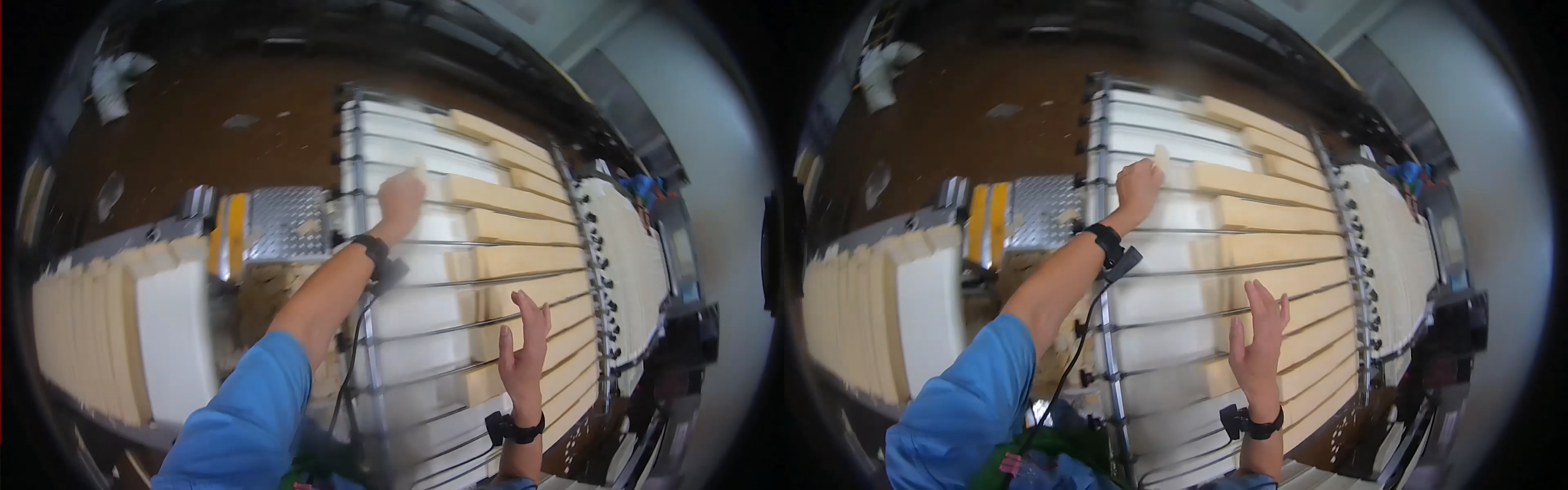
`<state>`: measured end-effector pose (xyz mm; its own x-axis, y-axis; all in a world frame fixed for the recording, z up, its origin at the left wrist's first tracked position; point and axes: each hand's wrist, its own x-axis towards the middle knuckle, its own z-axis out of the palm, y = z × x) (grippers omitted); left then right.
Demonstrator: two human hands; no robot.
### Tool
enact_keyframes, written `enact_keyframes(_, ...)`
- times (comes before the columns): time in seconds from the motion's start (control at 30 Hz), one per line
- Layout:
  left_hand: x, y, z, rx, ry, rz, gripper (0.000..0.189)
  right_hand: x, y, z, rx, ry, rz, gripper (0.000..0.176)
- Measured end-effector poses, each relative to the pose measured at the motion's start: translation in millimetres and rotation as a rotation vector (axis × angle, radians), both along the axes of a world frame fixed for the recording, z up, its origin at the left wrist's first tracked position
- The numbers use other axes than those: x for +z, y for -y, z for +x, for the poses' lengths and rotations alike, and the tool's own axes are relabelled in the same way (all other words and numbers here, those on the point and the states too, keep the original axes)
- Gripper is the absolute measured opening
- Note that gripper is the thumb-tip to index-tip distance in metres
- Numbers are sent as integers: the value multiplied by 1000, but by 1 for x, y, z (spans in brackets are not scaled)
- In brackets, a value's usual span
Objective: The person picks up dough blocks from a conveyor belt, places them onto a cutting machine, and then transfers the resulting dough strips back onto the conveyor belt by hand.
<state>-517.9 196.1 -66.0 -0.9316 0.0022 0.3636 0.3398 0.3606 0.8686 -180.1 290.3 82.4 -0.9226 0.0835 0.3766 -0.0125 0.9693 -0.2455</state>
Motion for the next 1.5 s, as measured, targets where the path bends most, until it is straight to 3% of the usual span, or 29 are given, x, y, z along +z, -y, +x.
enact_keyframes(0.1,45,118,75,-5,10,-26,24,-12,54,-30,145,11,-114,63)
enact_keyframes(0.2,38,247,158,-19,77,-144,21,-23,137,-61,386,83,-214,62)
enact_keyframes(0.23,37,292,187,71,97,-171,21,-25,171,-72,477,126,-237,61)
enact_keyframes(0.3,48,382,254,98,64,-234,38,-24,245,-87,667,209,-324,59)
enact_keyframes(0.33,31,427,281,132,158,-366,53,-25,285,-95,746,251,-390,58)
enact_keyframes(0.47,15,580,398,658,280,-524,59,-50,436,-135,1025,263,-381,51)
enact_keyframes(0.5,11,594,417,752,354,-621,69,-71,461,-156,1044,263,-372,50)
enact_keyframes(0.63,-17,629,460,831,486,-524,87,-149,589,-219,1058,138,-297,50)
enact_keyframes(0.8,-32,636,438,857,415,-404,88,-205,671,-260,919,140,-123,52)
enact_keyframes(0.87,-26,635,427,878,540,-262,88,-212,682,-260,820,199,81,49)
enact_keyframes(0.97,-29,635,411,924,534,-349,84,-196,683,-255,745,292,198,47)
enact_keyframes(1.03,-24,633,403,931,601,-352,83,-205,661,-254,754,267,121,45)
enact_keyframes(1.1,-27,637,406,817,565,-391,85,-203,625,-239,645,203,102,50)
enact_keyframes(1.27,-39,646,405,512,450,-609,100,-168,525,-196,364,392,73,59)
enact_keyframes(1.37,-35,653,400,340,520,-605,108,-189,519,-174,279,206,5,60)
enact_keyframes(1.4,-45,657,399,308,499,-619,108,-191,522,-174,267,267,-58,58)
enact_keyframes(1.47,-71,660,387,369,525,-628,113,-191,524,-174,224,318,-133,56)
enact_keyframes(1.5,-61,651,383,414,593,-651,108,-188,522,-170,247,335,-159,55)
